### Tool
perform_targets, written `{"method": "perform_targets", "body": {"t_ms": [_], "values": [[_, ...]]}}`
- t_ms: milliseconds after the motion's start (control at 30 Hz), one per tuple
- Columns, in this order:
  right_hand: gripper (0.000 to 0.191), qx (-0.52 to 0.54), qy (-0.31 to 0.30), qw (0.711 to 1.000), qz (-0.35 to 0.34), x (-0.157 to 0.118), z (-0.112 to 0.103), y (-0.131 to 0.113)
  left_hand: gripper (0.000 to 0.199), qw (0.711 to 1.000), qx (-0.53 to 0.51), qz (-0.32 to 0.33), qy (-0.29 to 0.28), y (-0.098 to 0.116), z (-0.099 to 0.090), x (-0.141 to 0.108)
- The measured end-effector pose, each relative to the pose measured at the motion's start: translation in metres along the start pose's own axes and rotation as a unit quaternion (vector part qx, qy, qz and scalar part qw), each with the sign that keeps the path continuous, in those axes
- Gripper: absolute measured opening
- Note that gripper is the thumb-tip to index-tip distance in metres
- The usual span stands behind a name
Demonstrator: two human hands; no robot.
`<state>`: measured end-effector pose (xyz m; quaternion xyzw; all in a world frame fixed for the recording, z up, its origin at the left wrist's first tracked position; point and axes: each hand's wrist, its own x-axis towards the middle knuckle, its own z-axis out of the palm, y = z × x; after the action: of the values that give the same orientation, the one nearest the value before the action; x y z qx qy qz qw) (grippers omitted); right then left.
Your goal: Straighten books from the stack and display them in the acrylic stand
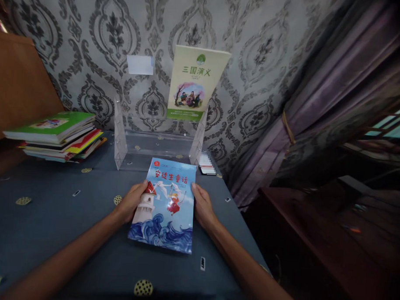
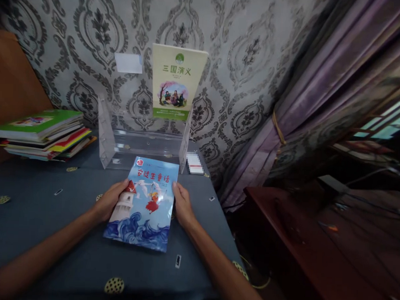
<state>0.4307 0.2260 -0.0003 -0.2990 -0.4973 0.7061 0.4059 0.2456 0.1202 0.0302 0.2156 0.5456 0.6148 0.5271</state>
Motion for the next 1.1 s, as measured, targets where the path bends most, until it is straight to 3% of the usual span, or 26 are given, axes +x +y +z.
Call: {"method": "perform_targets", "body": {"t_ms": [133, 267, 333, 433, 533, 633, 767, 833, 933, 1000, 1100], "values": [[0.059, -0.052, 0.02, 0.998, 0.022, 0.006, -0.011, 0.006, 0.047, 0.989, 0.131, -0.047, -0.054, 0.001, -0.015, 0.008], [0.059, -0.117, 0.003, 0.993, 0.017, 0.012, -0.019, 0.012, 0.062, 0.93, 0.329, -0.081, -0.144, 0.007, -0.037, 0.016], [0.059, -0.14, -0.01, 0.99, 0.022, 0.015, -0.021, 0.014, 0.058, 0.899, 0.405, -0.073, -0.146, 0.012, -0.044, 0.019], [0.055, -0.18, -0.017, 0.984, 0.01, 0.02, -0.024, 0.014, 0.048, 0.853, 0.514, 0.036, -0.09, 0.019, -0.047, 0.02], [0.048, -0.252, -0.023, 0.968, -0.002, 0.026, -0.028, 0.011, 0.038, 0.752, 0.631, 0.187, -0.02, 0.023, -0.042, 0.021], [0.035, -0.389, 0.0, 0.92, -0.049, 0.028, -0.033, 0.004, 0.03, 0.671, 0.699, 0.247, 0.023, 0.022, -0.032, 0.024], [0.025, -0.591, 0.06, 0.792, -0.141, 0.022, -0.03, -0.007, 0.029, 0.639, 0.721, 0.269, 0.014, 0.016, -0.022, 0.031], [0.026, -0.615, 0.015, 0.763, -0.197, 0.019, -0.02, -0.011, 0.028, 0.634, 0.725, 0.269, 0.007, 0.012, -0.019, 0.033], [0.03, -0.57, -0.151, 0.758, -0.279, 0.018, 0.003, -0.009, 0.029, 0.62, 0.732, 0.281, 0.001, 0.005, -0.018, 0.033], [0.036, -0.546, -0.241, 0.747, -0.294, 0.021, 0.017, -0.004, 0.03, 0.604, 0.742, 0.29, 0.003, 0.0, -0.02, 0.032], [0.041, -0.558, -0.278, 0.731, -0.279, 0.03, 0.022, 0.006, 0.03, 0.586, 0.753, 0.299, 0.009, -0.007, -0.023, 0.033]]}}
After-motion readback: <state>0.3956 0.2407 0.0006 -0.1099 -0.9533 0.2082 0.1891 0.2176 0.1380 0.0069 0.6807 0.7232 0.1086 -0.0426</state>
